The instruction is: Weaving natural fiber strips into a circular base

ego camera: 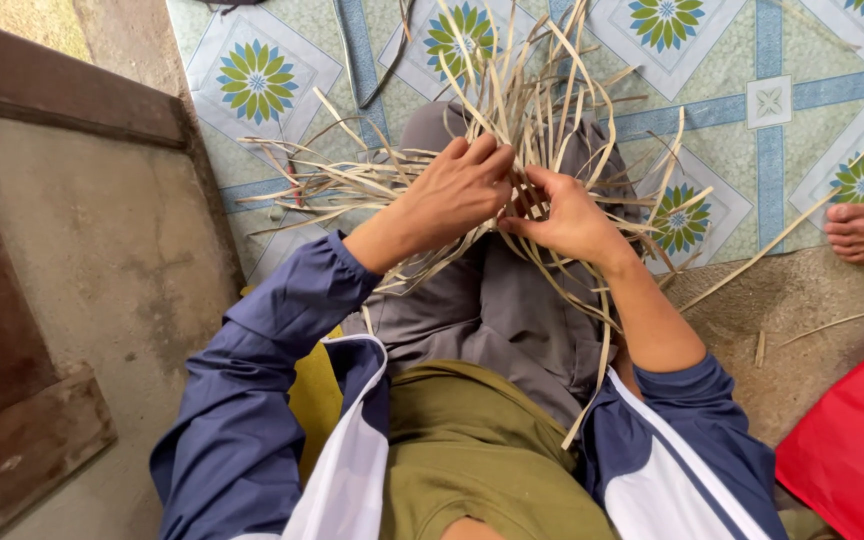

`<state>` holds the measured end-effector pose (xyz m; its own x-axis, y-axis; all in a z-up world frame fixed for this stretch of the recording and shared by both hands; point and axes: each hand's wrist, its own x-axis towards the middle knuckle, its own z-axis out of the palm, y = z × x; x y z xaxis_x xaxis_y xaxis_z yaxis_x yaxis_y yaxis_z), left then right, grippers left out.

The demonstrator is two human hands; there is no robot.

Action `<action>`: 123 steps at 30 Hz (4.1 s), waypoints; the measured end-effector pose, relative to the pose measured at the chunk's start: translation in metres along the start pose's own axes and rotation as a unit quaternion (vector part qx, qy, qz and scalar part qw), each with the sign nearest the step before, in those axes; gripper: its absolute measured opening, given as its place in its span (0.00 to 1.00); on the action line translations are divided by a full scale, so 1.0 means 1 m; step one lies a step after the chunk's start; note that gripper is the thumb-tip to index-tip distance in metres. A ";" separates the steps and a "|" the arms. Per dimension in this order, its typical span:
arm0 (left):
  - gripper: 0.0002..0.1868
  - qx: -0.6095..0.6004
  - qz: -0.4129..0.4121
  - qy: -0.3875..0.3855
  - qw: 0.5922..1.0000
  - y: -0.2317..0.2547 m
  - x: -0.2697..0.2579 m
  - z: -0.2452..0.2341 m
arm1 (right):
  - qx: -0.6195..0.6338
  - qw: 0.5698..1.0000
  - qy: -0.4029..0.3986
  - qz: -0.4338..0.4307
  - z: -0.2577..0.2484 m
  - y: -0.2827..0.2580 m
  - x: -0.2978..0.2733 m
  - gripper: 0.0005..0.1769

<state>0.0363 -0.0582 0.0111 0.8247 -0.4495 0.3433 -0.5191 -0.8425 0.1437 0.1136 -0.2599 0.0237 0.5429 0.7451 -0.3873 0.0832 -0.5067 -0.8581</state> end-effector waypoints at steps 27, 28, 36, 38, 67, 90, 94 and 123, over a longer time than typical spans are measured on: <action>0.10 -0.298 -0.190 0.018 0.935 0.048 -0.011 -0.075 | 0.014 1.000 0.005 -0.018 0.000 -0.011 0.008 0.11; 0.10 -0.383 -0.278 -0.046 0.880 0.063 -0.022 -0.063 | 0.021 1.000 0.004 -0.013 0.002 -0.003 0.008 0.09; 0.24 -0.723 -0.524 0.131 0.430 0.139 -0.040 0.016 | 0.017 1.000 -0.009 -0.009 0.006 0.022 0.012 0.06; 0.13 -0.760 -0.516 0.146 0.367 0.140 -0.049 0.041 | 0.044 0.999 -0.018 -0.001 0.008 0.025 0.014 0.04; 0.11 -0.082 -0.157 -0.149 0.973 0.029 -0.011 -0.043 | 0.025 0.999 0.011 -0.026 0.011 0.011 0.007 0.12; 0.20 -0.340 -0.364 -0.294 0.816 0.022 0.004 -0.016 | 0.023 0.999 -0.006 -0.046 0.009 0.019 0.002 0.23; 0.20 -0.253 -0.359 -0.281 0.853 0.038 0.014 -0.063 | 0.034 0.996 -0.009 -0.077 0.011 0.019 0.001 0.14; 0.15 -0.163 -0.313 -0.170 0.920 0.054 -0.039 -0.020 | -0.049 0.992 -0.036 -0.106 0.010 0.018 -0.002 0.32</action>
<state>-0.0287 -0.0801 0.0243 0.9788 -0.0199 -0.2041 0.0877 -0.8591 0.5042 0.1056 -0.2654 0.0058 0.4443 0.8667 -0.2267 0.2719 -0.3715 -0.8877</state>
